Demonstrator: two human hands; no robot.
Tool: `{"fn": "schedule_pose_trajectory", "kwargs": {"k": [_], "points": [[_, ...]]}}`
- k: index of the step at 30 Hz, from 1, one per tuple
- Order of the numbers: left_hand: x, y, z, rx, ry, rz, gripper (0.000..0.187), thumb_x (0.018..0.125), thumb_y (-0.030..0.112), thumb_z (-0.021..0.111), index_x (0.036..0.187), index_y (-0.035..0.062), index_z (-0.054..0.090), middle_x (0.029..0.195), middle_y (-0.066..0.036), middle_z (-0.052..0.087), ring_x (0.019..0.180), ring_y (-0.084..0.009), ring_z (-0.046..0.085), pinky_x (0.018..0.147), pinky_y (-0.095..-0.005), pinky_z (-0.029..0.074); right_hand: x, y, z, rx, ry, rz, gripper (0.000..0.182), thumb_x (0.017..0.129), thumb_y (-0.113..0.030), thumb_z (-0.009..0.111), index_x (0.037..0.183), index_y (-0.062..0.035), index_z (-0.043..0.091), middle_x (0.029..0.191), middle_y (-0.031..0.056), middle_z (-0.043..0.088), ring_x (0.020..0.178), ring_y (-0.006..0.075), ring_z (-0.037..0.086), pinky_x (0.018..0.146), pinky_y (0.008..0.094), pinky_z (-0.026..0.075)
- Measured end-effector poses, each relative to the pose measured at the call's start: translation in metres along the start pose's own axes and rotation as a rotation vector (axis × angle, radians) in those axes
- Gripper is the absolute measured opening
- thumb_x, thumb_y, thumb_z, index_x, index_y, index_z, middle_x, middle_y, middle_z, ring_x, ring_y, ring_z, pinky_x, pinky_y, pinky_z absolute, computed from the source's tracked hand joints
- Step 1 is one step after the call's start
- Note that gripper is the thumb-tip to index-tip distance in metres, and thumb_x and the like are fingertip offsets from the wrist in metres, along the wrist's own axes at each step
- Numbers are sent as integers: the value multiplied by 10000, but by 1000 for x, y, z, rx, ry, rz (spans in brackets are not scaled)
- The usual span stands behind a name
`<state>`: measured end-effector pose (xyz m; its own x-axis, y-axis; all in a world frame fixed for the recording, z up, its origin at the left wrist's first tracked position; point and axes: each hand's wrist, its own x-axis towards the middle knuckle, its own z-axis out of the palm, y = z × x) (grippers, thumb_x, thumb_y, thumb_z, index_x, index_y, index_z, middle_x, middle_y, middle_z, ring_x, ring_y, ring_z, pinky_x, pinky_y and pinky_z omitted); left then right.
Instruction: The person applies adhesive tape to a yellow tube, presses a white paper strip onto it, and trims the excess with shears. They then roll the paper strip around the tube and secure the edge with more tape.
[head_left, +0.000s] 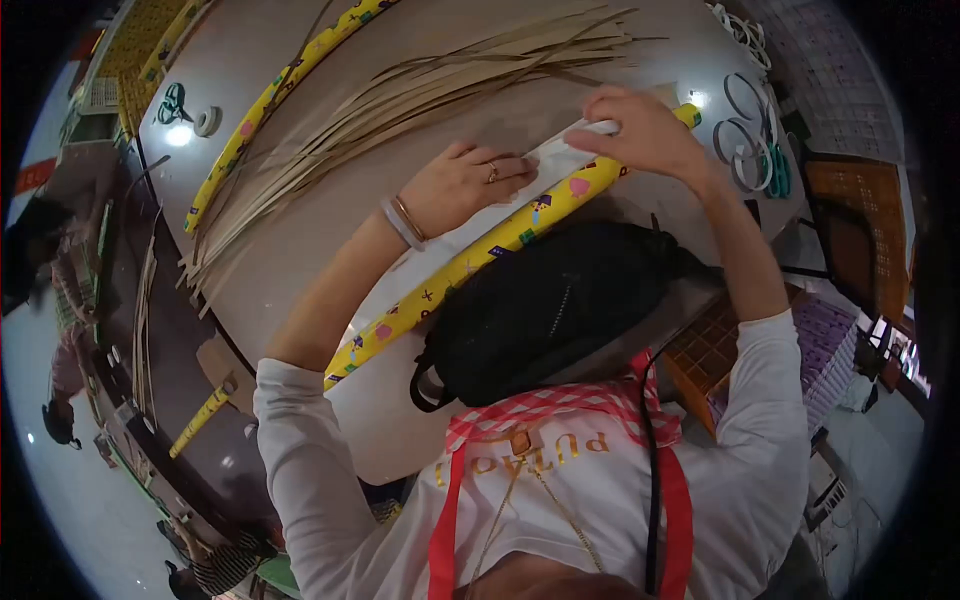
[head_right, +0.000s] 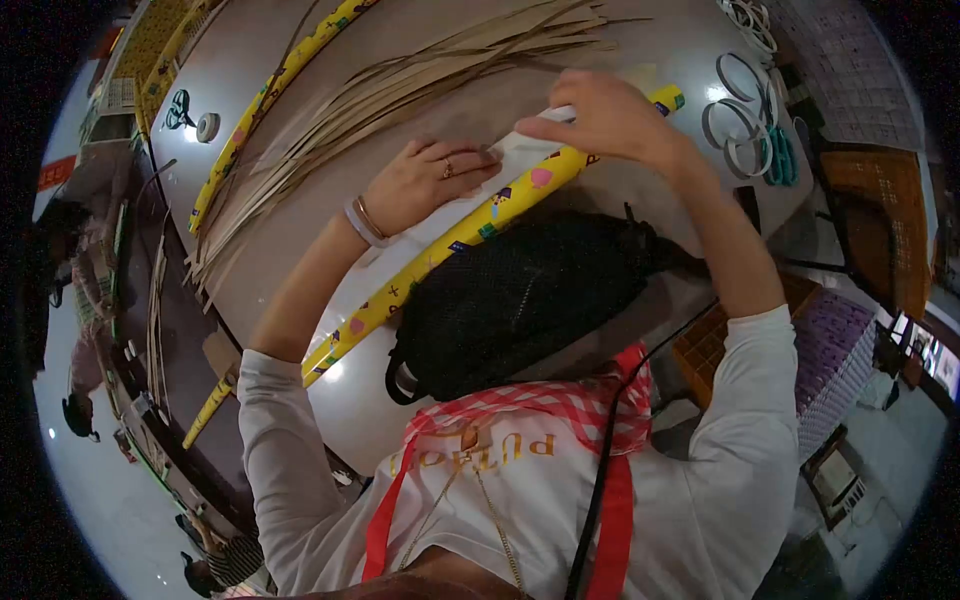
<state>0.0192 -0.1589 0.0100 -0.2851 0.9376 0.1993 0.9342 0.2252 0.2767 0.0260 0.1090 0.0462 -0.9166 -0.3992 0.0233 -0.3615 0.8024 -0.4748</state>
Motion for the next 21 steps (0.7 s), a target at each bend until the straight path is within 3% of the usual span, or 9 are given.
{"fn": "schedule_pose_trajectory", "kwargs": {"k": [2,3,6,11,15,17,19,21], "points": [[0,-6,1,-44,28,-3,359,827,221,559,1176,136,567,1234,22,522,1081,-154,499,879,-329,361,-1,19,-20,42,-137,207,537,769,-558,598,839,-27,640,824,79,591,741,229,584,683,338,452],[-1,-8,3,-44,29,6,363,837,242,547,1181,129,558,1226,28,523,1100,-153,488,888,-327,357,-3,29,-28,37,-135,215,537,769,-558,598,839,-27,640,824,79,591,741,229,584,683,338,452],[-2,-11,4,-66,30,10,365,839,253,553,1186,139,556,1219,34,530,1130,-158,473,894,-336,354,-9,52,-50,231,-217,436,493,769,-543,615,799,-50,606,642,21,460,607,113,448,561,267,371],[-2,-9,2,-90,13,-17,381,830,234,575,1204,160,550,1243,34,520,1141,-164,470,891,-351,356,-13,74,-48,111,-93,387,477,765,-529,625,738,-58,558,620,11,413,586,110,411,537,267,344],[-2,-3,-1,-42,36,-23,356,828,237,559,1162,116,568,1208,18,531,1125,-156,468,896,-332,361,-15,82,-43,198,-42,316,445,766,-494,638,833,-55,620,694,58,569,629,138,542,565,285,423],[-2,-2,0,-34,46,-15,355,826,231,562,1161,116,569,1206,18,532,1127,-156,467,900,-333,361,-13,63,-42,173,-36,436,337,799,-350,647,834,-22,582,723,40,549,667,106,517,597,273,425],[-1,-2,-1,-33,52,-11,354,824,225,565,1161,117,569,1204,17,533,1128,-156,467,905,-334,362,-16,61,-35,126,18,399,345,782,-355,657,817,-23,570,730,69,574,648,141,554,590,289,439],[-2,-2,-2,-32,23,-25,361,817,218,572,1162,113,567,1200,16,534,1130,-154,465,920,-337,358,-18,67,-20,-170,198,329,359,769,-375,656,820,-31,570,762,108,590,654,207,593,606,315,455]]}}
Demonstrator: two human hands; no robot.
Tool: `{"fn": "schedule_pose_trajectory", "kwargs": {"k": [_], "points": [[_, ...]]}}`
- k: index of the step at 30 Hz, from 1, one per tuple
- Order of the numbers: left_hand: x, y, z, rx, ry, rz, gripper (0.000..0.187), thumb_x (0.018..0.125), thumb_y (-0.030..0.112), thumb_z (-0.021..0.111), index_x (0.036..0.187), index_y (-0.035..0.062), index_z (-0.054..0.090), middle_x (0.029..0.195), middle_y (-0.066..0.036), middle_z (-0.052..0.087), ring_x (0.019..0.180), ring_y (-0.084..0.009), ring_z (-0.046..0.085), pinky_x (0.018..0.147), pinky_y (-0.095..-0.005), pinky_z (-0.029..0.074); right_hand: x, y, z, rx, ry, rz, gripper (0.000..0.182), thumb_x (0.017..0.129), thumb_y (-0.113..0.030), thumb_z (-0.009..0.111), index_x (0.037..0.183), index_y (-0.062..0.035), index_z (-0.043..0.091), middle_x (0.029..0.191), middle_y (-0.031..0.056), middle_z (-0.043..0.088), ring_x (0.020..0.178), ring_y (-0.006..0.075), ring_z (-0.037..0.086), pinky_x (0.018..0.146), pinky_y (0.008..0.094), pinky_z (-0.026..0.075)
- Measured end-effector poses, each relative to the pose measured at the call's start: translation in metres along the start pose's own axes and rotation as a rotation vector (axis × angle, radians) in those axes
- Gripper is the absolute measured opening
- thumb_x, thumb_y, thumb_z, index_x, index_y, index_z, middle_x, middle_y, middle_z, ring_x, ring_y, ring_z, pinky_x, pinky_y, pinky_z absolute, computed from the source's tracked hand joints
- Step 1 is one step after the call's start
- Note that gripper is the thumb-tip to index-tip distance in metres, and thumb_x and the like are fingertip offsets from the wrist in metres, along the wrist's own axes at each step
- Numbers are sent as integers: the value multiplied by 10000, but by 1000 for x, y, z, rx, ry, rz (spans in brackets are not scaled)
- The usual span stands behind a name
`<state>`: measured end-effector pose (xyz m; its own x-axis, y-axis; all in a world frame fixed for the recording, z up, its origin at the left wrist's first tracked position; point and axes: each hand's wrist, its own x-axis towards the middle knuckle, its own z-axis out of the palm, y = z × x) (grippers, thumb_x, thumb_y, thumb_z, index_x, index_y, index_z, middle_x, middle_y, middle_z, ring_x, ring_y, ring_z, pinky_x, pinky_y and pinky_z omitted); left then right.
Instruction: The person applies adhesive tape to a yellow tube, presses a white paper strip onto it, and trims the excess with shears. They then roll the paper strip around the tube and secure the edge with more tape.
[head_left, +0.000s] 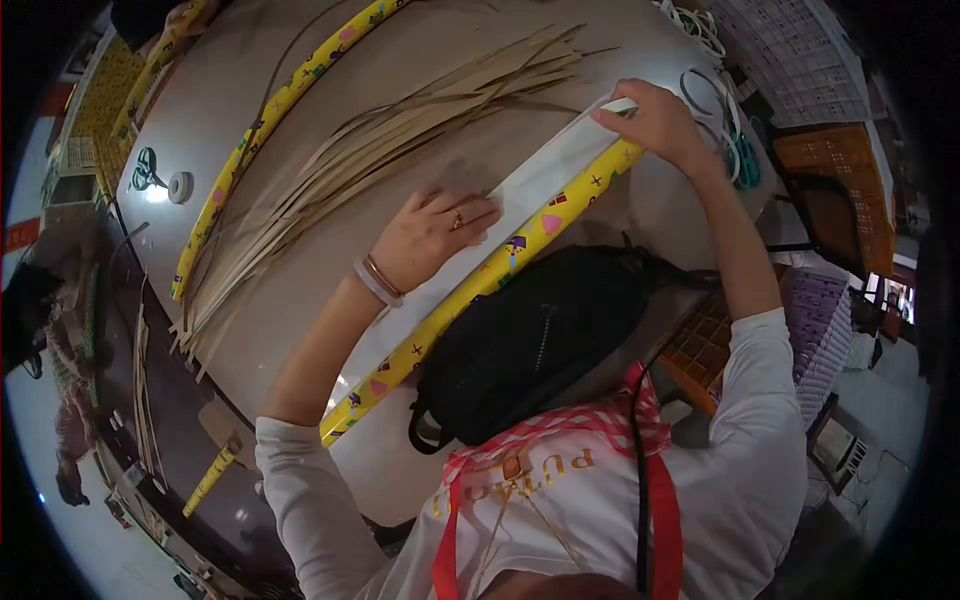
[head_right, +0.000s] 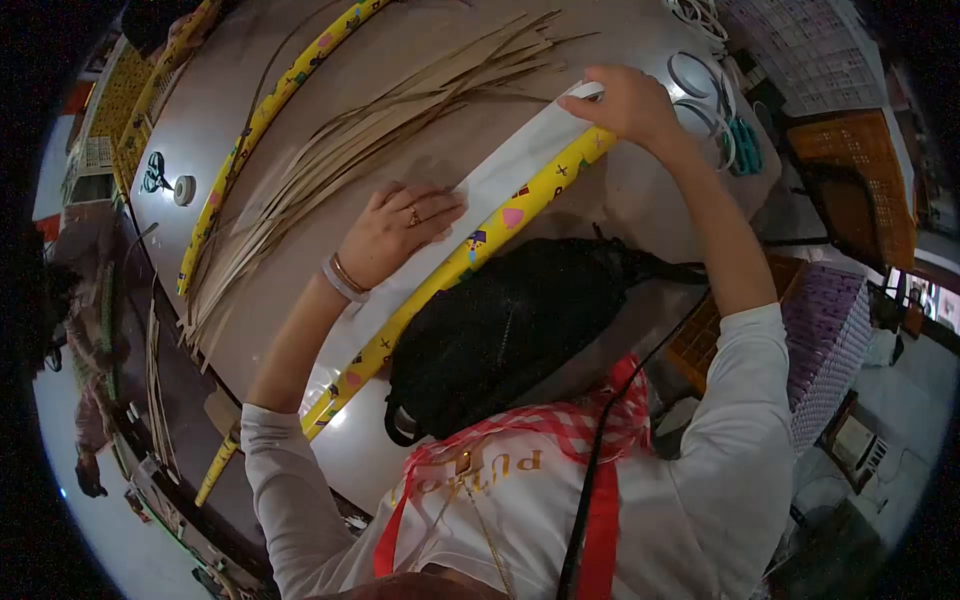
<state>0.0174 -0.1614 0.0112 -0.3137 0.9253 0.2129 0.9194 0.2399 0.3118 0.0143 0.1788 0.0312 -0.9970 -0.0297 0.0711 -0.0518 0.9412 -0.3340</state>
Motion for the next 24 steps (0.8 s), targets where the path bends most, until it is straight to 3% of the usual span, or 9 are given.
{"fn": "schedule_pose_trajectory", "kwargs": {"k": [3,10,12,24], "points": [[1,1,2,9,13,9,365,813,216,575,1163,112,565,1191,13,537,1131,-153,464,929,-337,354,-6,-7,5,-21,59,44,374,762,-400,647,831,-40,575,799,113,595,688,260,610,619,346,464],[2,2,-1,29,13,23,361,805,200,578,1154,109,567,1190,4,538,1130,-153,464,934,-328,350,-8,-14,11,-130,149,23,397,763,-425,634,842,-42,569,831,82,590,712,243,619,627,349,465],[2,4,-1,21,7,12,353,802,191,583,1145,107,569,1189,3,538,1127,-152,466,930,-326,354,-7,-19,9,-147,66,111,420,746,-449,631,919,-67,608,895,92,612,815,299,612,671,409,493],[0,13,-1,89,-9,-22,382,795,104,483,1171,75,546,1208,-26,518,1091,-172,481,936,-325,355,-9,-24,16,-183,95,88,346,766,-403,625,856,-71,592,818,76,572,795,297,604,631,423,497]]}}
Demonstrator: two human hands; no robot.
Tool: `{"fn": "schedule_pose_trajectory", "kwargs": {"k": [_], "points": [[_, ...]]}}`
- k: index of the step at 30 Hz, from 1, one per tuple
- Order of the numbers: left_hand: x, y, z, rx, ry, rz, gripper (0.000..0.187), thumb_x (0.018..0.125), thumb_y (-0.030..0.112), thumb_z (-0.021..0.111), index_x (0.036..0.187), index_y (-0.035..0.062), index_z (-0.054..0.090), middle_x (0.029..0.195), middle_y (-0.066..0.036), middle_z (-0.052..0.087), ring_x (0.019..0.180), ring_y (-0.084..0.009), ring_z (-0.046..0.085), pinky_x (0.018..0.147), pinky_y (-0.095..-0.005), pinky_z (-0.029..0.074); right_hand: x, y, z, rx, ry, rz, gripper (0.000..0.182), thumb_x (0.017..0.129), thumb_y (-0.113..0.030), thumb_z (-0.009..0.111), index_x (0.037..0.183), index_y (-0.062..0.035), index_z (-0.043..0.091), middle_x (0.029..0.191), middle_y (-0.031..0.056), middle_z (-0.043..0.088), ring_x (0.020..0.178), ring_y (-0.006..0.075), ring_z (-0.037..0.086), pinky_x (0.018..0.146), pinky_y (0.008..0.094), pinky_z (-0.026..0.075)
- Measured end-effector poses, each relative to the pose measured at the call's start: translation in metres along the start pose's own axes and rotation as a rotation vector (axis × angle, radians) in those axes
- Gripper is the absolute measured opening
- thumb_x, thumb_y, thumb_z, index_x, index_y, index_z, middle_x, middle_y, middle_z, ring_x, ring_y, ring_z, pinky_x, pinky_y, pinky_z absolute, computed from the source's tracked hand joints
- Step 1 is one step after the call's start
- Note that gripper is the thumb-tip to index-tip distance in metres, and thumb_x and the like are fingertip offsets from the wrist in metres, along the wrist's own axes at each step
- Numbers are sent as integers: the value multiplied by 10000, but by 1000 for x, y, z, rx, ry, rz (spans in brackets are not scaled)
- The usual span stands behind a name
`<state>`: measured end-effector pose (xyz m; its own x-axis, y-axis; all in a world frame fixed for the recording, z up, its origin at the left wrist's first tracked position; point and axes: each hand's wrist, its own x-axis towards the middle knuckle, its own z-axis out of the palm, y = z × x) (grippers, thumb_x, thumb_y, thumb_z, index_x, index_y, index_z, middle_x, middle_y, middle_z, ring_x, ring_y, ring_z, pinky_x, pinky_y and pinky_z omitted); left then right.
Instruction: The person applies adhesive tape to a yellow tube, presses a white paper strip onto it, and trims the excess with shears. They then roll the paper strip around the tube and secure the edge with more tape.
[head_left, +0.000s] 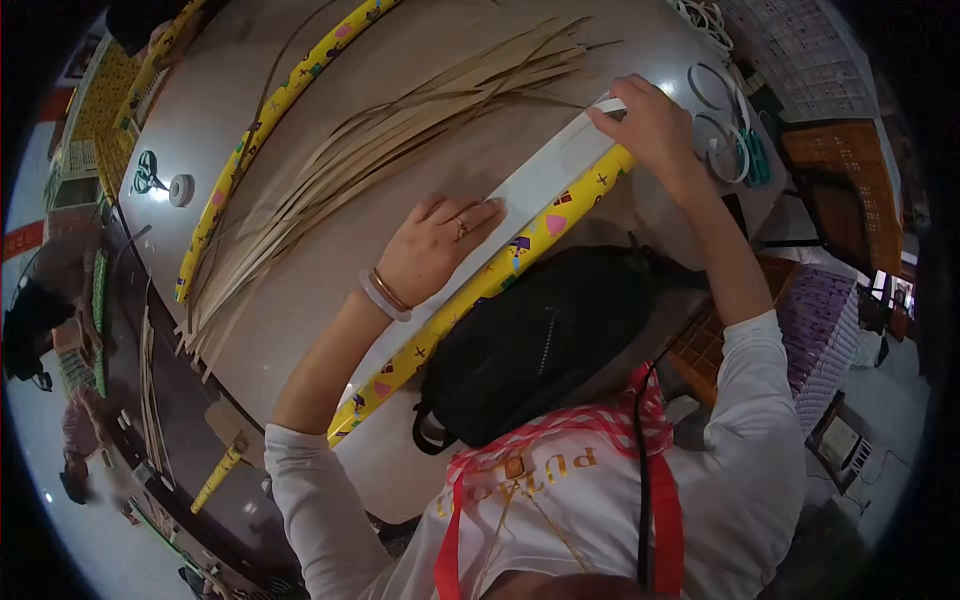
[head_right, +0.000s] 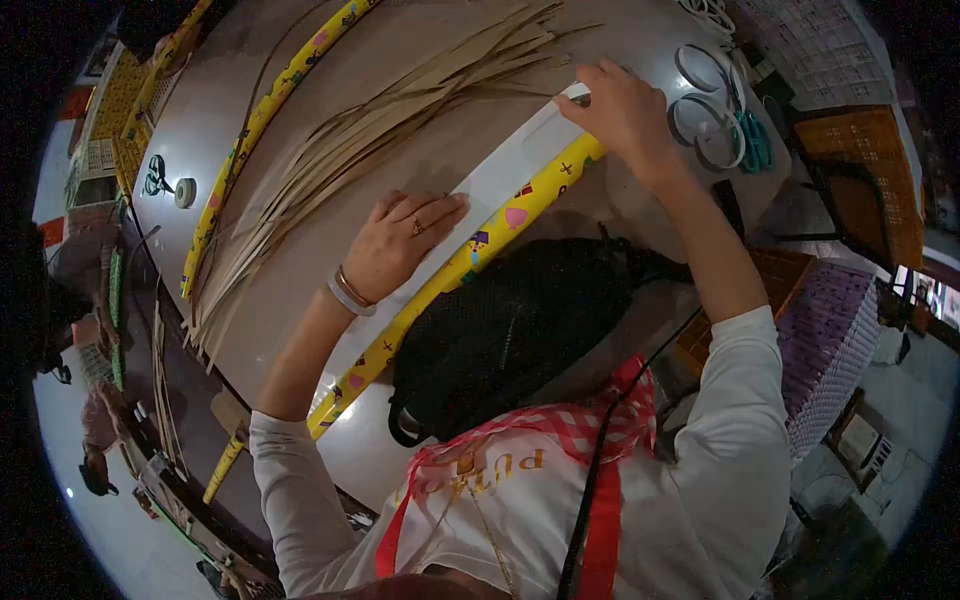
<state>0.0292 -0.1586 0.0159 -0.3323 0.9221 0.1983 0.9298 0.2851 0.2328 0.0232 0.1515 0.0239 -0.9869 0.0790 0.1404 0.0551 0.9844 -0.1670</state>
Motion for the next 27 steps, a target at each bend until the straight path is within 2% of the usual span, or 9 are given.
{"fn": "schedule_pose_trajectory", "kwargs": {"k": [4,7,9,12,27], "points": [[-1,0,1,-13,-9,2,399,793,99,477,1187,74,536,1209,-31,516,1088,-174,481,940,-329,353,0,-1,-1,22,40,-13,346,768,-404,624,855,-71,591,834,76,572,802,294,604,633,423,499],[-1,1,1,-11,-26,-8,406,795,96,471,1196,65,530,1212,-38,513,1095,-178,478,949,-332,349,0,-5,-3,-18,-6,12,347,770,-404,624,861,-71,592,849,76,571,814,291,603,642,422,502],[-2,1,1,-35,-36,-31,410,798,92,465,1202,57,525,1216,-40,510,1102,-183,475,957,-333,345,-1,-5,0,-61,12,13,354,765,-392,628,908,-75,565,874,49,565,808,279,586,643,393,475],[0,1,-1,-48,-24,-14,410,800,86,458,1202,52,526,1225,-44,504,1108,-183,470,959,-334,343,-1,-6,-1,-77,21,-6,353,766,-390,626,918,-77,570,879,51,565,818,281,586,650,401,476],[3,3,-5,-17,-46,-10,427,779,85,467,1200,38,525,1243,-48,497,1071,-177,481,936,-321,346,-2,-3,0,-73,28,-2,335,774,-392,619,908,-91,562,882,29,566,785,277,599,637,386,483]]}}
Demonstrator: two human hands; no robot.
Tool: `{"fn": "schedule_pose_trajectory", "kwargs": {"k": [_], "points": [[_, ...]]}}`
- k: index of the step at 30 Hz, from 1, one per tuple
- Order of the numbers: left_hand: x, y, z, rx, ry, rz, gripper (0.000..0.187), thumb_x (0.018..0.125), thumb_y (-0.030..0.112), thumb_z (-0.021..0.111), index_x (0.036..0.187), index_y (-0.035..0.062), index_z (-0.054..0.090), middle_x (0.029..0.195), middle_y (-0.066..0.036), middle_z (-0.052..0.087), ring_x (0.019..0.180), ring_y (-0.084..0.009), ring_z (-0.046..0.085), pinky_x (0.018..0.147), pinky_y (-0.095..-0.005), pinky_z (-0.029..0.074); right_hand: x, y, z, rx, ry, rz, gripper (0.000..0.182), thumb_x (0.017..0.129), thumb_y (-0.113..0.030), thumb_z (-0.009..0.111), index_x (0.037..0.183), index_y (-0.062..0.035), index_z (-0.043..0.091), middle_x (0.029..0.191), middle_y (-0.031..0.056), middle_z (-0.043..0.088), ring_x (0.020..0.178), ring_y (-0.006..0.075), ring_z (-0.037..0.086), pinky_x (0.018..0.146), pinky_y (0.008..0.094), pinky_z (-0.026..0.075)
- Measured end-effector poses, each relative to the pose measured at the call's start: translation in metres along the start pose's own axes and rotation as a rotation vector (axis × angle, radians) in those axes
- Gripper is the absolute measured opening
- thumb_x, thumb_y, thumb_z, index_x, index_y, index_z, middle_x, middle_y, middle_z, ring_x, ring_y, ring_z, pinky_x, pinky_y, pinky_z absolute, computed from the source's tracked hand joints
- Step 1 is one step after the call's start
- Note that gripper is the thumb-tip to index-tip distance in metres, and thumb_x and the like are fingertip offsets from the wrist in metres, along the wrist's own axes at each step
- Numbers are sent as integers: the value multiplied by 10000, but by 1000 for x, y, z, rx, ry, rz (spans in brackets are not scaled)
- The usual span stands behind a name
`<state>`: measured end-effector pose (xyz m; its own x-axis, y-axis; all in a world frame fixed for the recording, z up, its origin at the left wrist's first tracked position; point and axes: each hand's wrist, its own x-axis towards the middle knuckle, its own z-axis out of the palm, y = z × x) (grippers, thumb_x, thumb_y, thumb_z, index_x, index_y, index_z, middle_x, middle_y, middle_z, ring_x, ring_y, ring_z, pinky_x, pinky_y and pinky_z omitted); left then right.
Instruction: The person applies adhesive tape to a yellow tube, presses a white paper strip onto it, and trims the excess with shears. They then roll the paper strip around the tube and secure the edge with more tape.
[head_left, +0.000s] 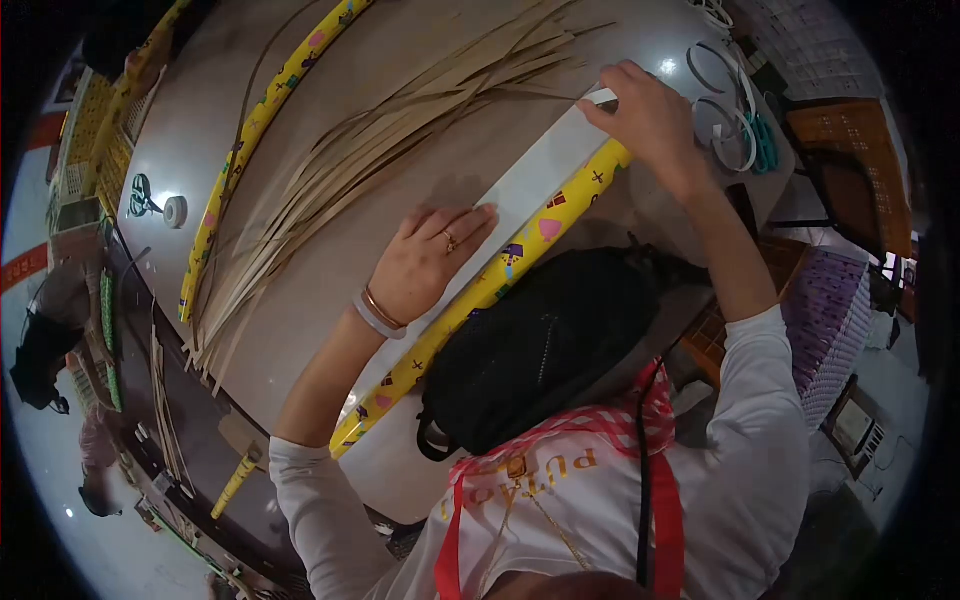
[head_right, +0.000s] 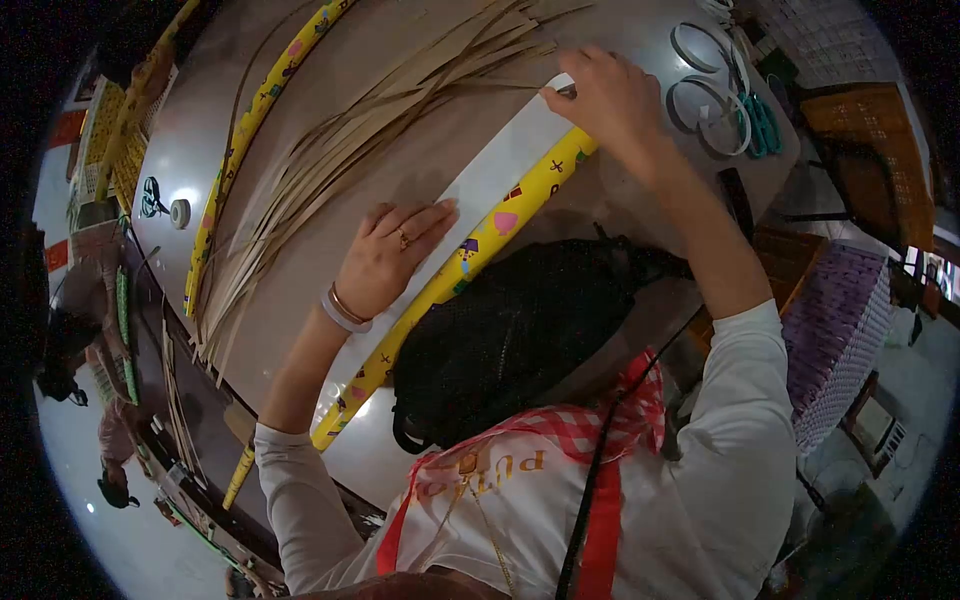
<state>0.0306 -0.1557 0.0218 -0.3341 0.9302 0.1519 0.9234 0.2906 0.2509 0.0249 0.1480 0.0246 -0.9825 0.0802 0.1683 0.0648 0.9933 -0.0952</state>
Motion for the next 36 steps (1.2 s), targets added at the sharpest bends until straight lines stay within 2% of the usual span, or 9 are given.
{"fn": "schedule_pose_trajectory", "kwargs": {"k": [4,7,10,13,18,28,31,35,36], "points": [[-1,0,1,-13,-18,-11,435,775,78,471,1205,42,523,1246,-53,496,1057,-180,487,935,-319,347,-3,-2,2,13,28,-21,322,749,-376,641,891,-94,573,855,51,579,790,302,611,644,421,508],[7,-2,-2,-11,40,-27,368,749,49,566,1116,57,586,1161,-29,558,1012,-182,531,873,-330,390,-3,-4,0,-10,14,-1,321,774,-388,621,910,-102,570,901,16,570,782,265,608,627,375,493],[32,-13,-7,-168,-9,-40,303,750,76,600,1053,71,608,1109,-23,583,958,-192,545,846,-333,406,-4,-2,3,-15,47,-27,317,778,-386,618,914,-105,570,914,10,570,773,262,609,615,375,495],[81,-22,8,-118,118,-107,253,761,115,613,1013,90,617,1071,-13,597,921,-197,552,824,-329,418,-2,-4,2,-21,13,-18,313,781,-386,616,899,-101,568,914,10,569,763,260,610,602,374,495],[123,-31,35,12,244,74,261,774,168,614,1029,112,617,1088,17,588,998,-161,536,845,-307,409,-1,-1,-4,-15,33,-84,289,748,-346,654,845,-79,599,831,46,574,751,251,609,605,353,503],[123,-34,36,-11,204,85,231,773,209,603,988,125,607,1115,31,565,1048,-143,506,908,-345,364,21,31,-32,162,-197,-170,409,767,-436,633,848,-38,584,831,78,572,694,251,565,618,333,448],[123,-33,38,-13,242,95,223,766,208,600,964,107,608,1093,18,570,1055,-156,495,917,-353,357,27,44,-40,178,-374,-61,403,788,-438,619,855,-42,590,799,98,565,712,235,552,645,327,436],[126,-35,34,46,182,115,297,770,231,602,1036,98,591,1151,8,541,1136,-173,445,936,-369,344,31,61,-31,172,-398,14,399,796,-445,612,879,-56,587,821,88,566,728,221,555,651,328,436],[126,-35,33,47,184,118,297,770,231,602,1036,98,591,1151,8,541,1136,-173,445,936,-369,344,29,63,-26,127,-296,-18,398,796,-450,611,893,-65,582,833,82,566,726,215,557,649,327,437]]}}
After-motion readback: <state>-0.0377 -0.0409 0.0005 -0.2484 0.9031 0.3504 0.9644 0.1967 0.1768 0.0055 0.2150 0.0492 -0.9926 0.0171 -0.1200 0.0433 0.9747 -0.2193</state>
